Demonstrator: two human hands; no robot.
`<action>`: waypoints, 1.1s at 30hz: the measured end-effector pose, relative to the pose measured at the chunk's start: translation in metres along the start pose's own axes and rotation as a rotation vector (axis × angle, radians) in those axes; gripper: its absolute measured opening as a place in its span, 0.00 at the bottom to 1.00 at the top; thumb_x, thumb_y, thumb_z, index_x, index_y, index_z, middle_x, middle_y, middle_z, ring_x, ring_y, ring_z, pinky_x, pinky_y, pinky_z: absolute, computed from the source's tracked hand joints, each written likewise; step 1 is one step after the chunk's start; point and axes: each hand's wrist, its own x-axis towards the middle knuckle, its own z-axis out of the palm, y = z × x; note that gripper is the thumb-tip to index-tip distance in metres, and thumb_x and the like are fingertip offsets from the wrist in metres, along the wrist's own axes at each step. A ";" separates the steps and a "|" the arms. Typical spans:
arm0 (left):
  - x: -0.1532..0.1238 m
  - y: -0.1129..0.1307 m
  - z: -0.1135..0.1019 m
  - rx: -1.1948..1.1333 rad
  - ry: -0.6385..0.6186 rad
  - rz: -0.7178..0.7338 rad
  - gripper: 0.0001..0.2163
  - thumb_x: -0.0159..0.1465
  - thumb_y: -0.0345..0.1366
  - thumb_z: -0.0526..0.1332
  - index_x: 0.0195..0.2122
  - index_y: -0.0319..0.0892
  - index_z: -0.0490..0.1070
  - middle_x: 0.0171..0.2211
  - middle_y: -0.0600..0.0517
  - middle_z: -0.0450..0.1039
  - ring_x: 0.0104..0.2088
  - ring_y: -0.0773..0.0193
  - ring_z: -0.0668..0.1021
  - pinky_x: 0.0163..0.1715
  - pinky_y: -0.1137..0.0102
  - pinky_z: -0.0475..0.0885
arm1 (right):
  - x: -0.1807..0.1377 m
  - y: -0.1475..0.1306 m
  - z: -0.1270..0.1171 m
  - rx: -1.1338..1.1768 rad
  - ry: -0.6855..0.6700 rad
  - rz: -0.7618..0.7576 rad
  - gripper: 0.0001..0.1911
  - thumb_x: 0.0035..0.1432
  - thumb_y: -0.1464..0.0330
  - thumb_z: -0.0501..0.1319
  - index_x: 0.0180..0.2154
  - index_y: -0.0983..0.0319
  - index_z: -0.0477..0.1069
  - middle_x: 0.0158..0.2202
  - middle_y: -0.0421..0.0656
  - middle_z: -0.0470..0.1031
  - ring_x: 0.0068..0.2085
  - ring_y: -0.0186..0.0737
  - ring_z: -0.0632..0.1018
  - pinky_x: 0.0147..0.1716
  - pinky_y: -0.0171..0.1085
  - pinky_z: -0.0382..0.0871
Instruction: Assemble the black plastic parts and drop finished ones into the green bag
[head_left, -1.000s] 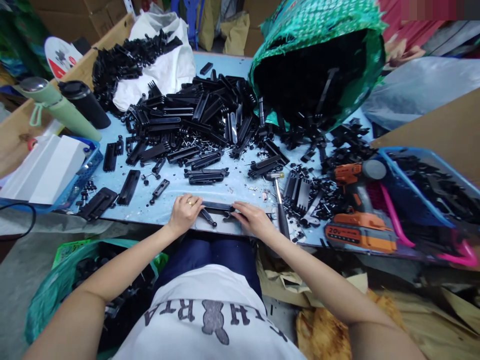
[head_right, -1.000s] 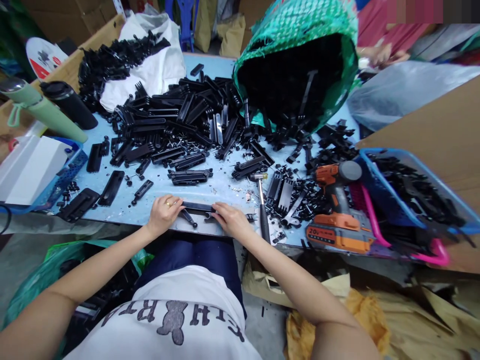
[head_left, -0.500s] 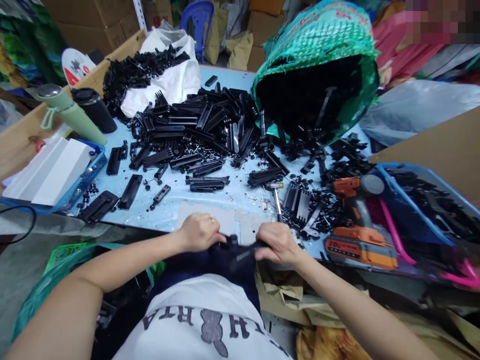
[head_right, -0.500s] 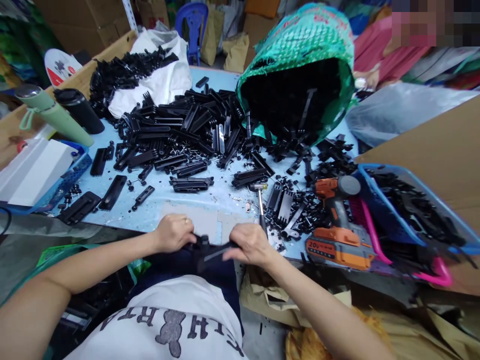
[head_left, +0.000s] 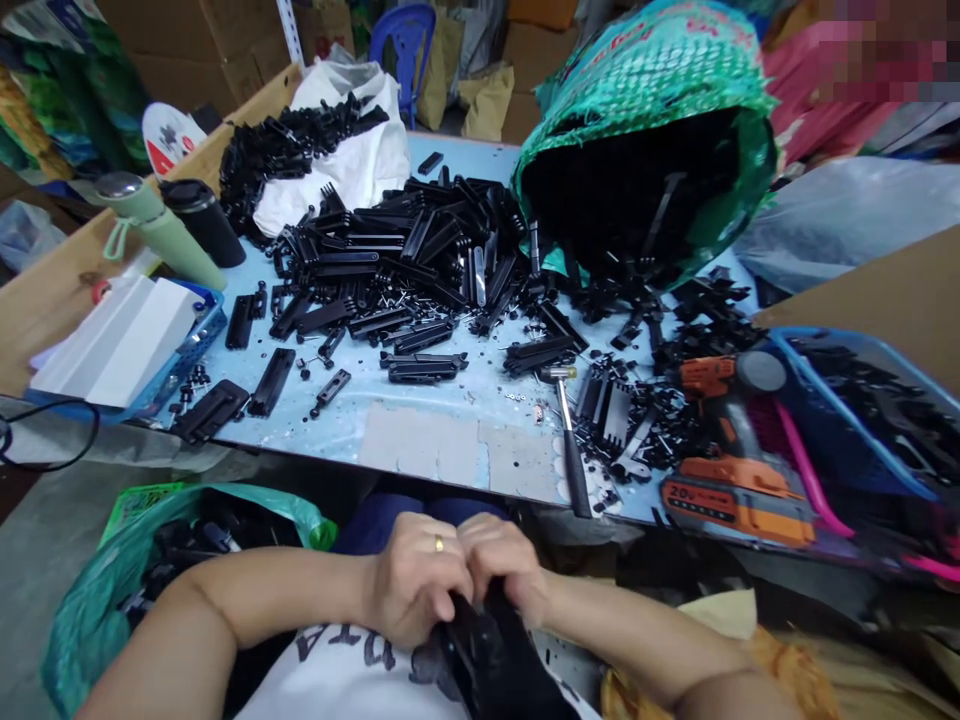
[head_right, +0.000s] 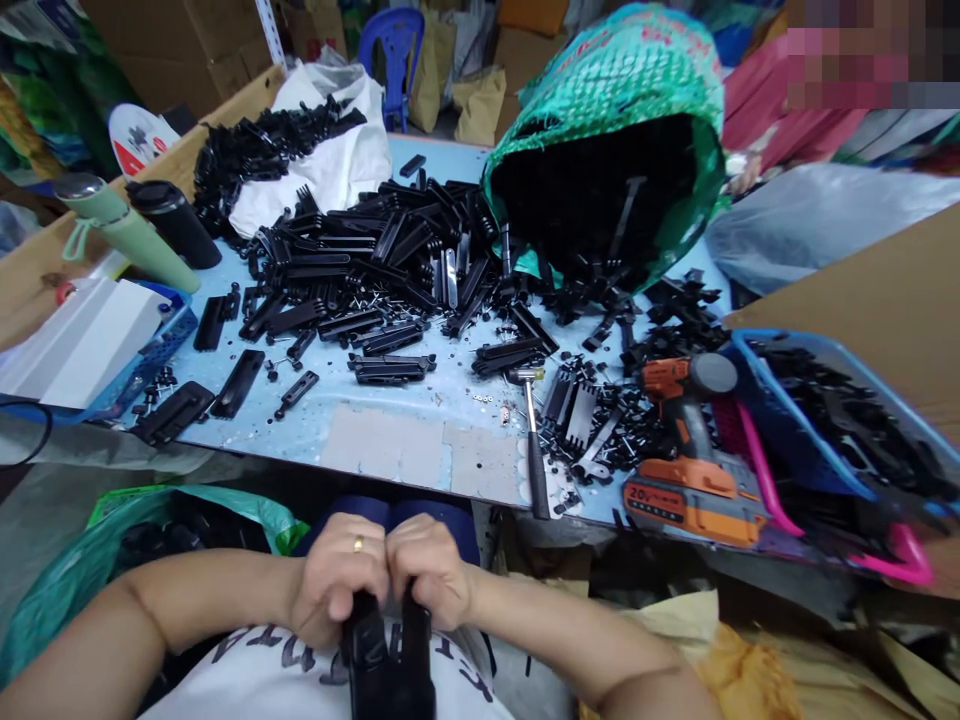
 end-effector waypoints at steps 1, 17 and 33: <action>0.000 0.000 0.004 0.006 0.054 0.011 0.25 0.68 0.48 0.37 0.25 0.40 0.65 0.17 0.52 0.65 0.19 0.70 0.67 0.22 0.73 0.63 | -0.002 0.003 0.009 0.012 0.103 -0.013 0.23 0.62 0.53 0.43 0.26 0.59 0.64 0.20 0.39 0.65 0.22 0.34 0.69 0.24 0.35 0.63; 0.040 -0.158 -0.053 1.136 -0.417 -0.138 0.27 0.61 0.52 0.55 0.56 0.39 0.63 0.46 0.39 0.69 0.52 0.49 0.68 0.49 0.59 0.63 | 0.019 0.089 -0.108 -0.905 1.069 0.207 0.22 0.65 0.60 0.37 0.54 0.64 0.54 0.55 0.57 0.58 0.58 0.47 0.63 0.54 0.54 0.58; -0.026 -0.063 -0.084 0.512 -0.310 -0.668 0.13 0.65 0.43 0.50 0.41 0.42 0.68 0.31 0.51 0.72 0.32 0.62 0.74 0.33 0.68 0.69 | 0.051 0.074 -0.035 -0.818 -0.387 0.409 0.17 0.58 0.54 0.56 0.41 0.60 0.69 0.35 0.45 0.74 0.35 0.40 0.74 0.28 0.35 0.65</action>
